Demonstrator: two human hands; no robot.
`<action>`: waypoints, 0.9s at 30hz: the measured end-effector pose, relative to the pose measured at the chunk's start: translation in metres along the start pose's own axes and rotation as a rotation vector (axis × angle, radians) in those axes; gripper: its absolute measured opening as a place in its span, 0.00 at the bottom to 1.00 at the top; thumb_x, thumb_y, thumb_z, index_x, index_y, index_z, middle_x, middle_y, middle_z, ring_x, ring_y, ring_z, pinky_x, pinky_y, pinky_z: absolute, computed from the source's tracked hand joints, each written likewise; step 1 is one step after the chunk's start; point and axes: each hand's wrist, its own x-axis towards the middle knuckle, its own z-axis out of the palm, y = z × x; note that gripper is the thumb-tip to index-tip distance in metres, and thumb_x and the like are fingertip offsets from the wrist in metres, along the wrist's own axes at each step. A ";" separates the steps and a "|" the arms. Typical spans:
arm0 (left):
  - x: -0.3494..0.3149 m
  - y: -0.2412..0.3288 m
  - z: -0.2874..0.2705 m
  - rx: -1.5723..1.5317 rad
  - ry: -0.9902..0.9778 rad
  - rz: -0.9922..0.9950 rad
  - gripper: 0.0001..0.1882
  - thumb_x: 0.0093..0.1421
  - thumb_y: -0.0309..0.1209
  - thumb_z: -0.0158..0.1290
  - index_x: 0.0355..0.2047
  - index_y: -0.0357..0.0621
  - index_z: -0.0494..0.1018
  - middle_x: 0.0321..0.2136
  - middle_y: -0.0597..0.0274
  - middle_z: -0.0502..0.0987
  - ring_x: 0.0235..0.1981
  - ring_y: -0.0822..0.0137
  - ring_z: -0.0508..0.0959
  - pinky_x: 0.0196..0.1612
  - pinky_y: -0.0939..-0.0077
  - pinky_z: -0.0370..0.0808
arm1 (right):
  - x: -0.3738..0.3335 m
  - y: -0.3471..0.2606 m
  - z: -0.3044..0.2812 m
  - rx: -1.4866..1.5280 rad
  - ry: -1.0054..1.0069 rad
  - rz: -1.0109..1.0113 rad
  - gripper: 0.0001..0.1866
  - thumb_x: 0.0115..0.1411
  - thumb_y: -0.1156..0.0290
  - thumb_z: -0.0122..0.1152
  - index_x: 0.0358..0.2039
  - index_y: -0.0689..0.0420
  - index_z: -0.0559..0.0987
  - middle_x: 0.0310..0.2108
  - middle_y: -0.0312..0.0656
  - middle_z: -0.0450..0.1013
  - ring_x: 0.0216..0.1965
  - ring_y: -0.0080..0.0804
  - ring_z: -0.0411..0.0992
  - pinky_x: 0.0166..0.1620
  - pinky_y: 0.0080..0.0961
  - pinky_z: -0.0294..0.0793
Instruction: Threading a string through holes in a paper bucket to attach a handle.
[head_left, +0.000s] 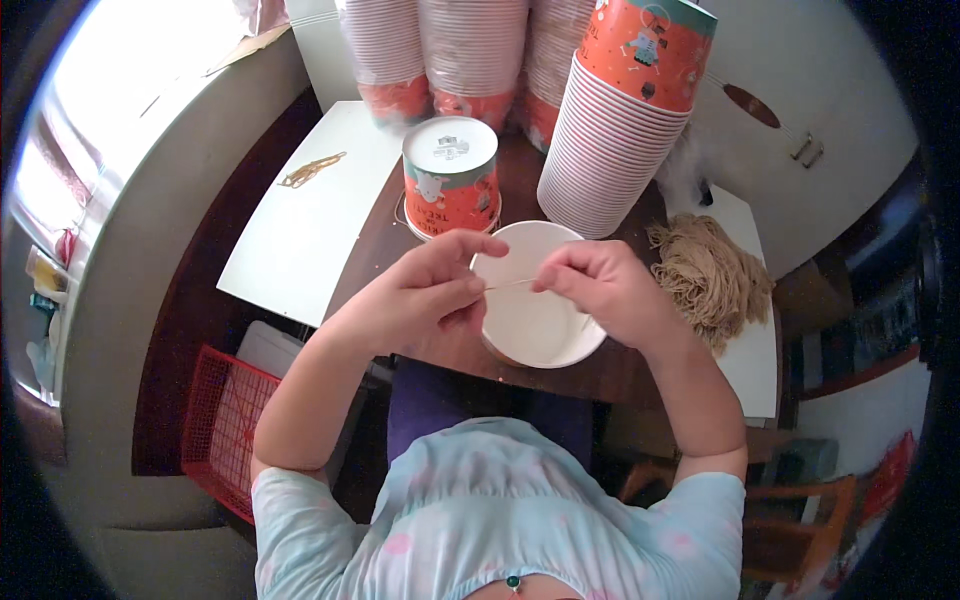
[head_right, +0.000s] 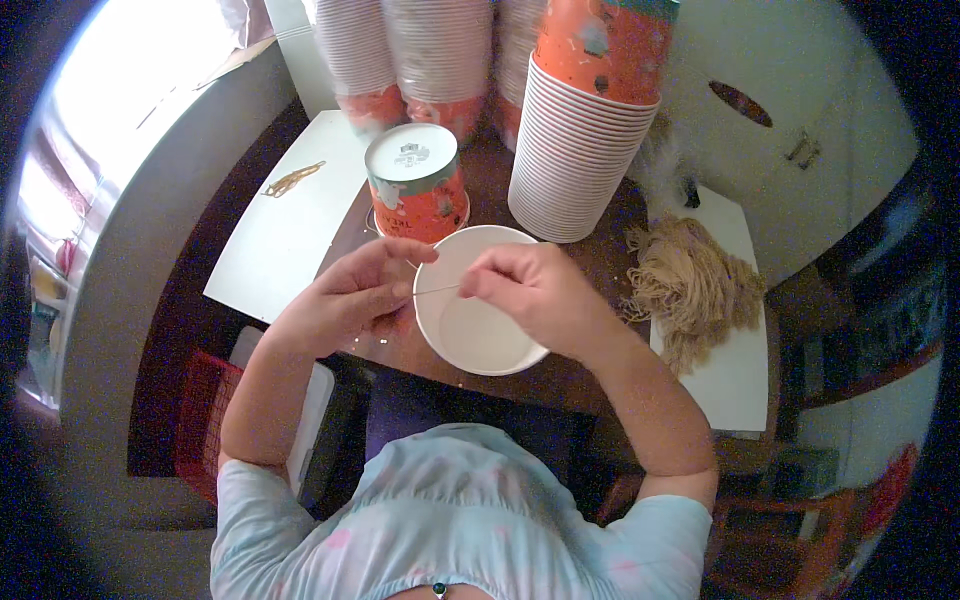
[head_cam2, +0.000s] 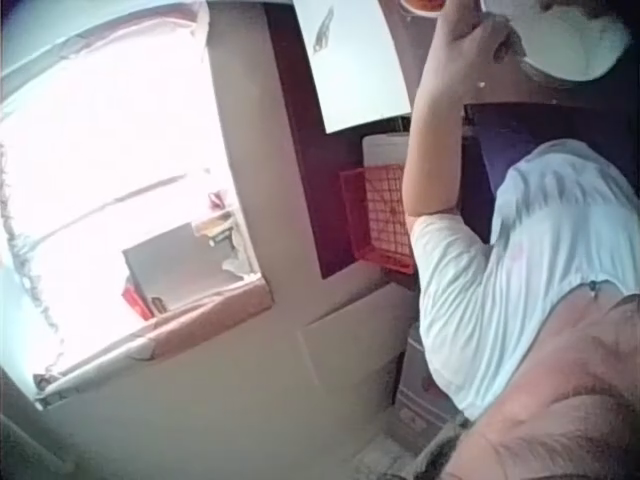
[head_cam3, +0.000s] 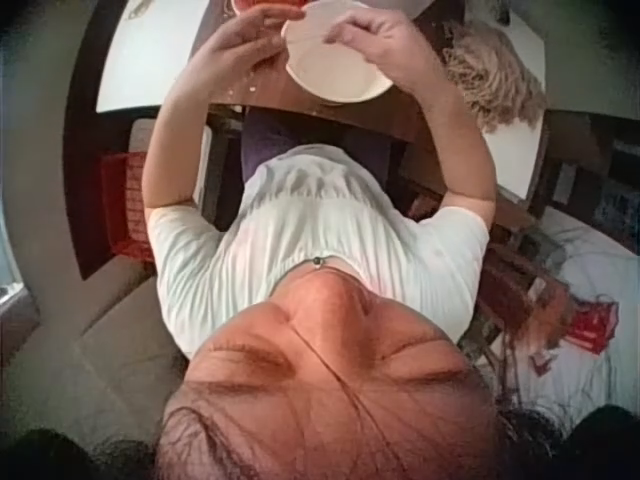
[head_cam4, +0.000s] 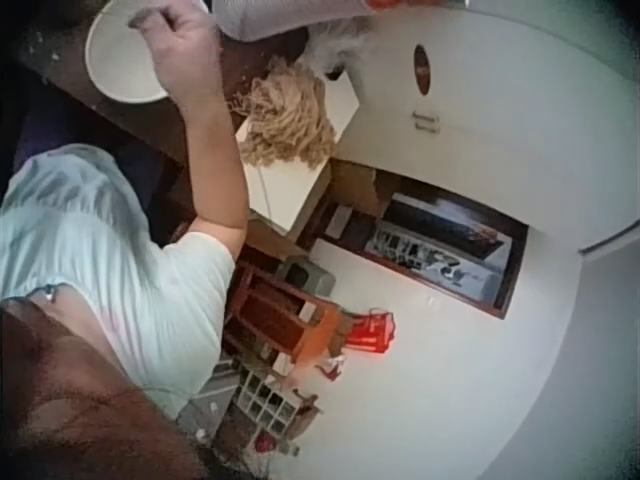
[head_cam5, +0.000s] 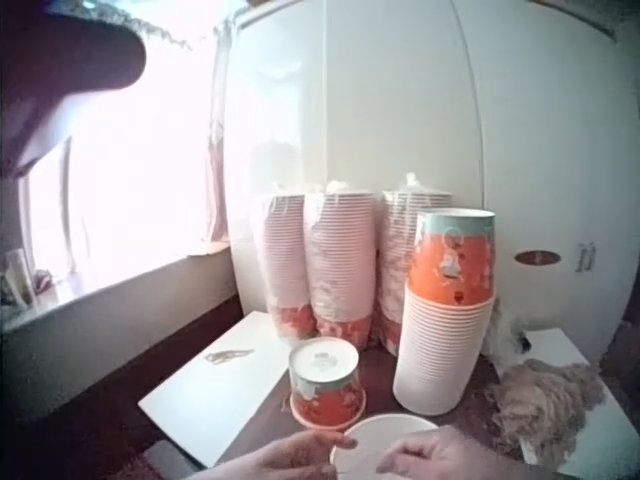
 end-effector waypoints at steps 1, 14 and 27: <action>-0.002 -0.008 -0.004 -0.076 0.011 -0.048 0.20 0.66 0.27 0.45 0.57 0.41 0.61 0.24 0.71 0.69 0.22 0.81 0.68 0.23 0.87 0.62 | -0.002 0.002 -0.006 0.020 0.018 -0.016 0.11 0.64 0.68 0.55 0.29 0.60 0.79 0.27 0.28 0.72 0.28 0.10 0.65 0.30 0.14 0.66; 0.004 -0.019 0.027 -0.127 0.058 0.045 0.21 0.64 0.19 0.40 0.58 0.39 0.57 0.30 0.66 0.74 0.29 0.78 0.73 0.30 0.85 0.69 | 0.004 0.013 0.033 0.321 -0.150 -0.174 0.38 0.56 0.70 0.63 0.63 0.61 0.55 0.48 0.46 0.65 0.52 0.31 0.65 0.53 0.27 0.69; 0.010 -0.017 0.012 0.830 0.595 0.223 0.36 0.48 0.33 0.62 0.56 0.38 0.61 0.36 0.46 0.75 0.35 0.56 0.78 0.40 0.69 0.74 | 0.037 0.022 -0.018 -0.630 0.180 -0.344 0.05 0.56 0.72 0.60 0.30 0.61 0.79 0.29 0.37 0.73 0.31 0.30 0.73 0.37 0.26 0.72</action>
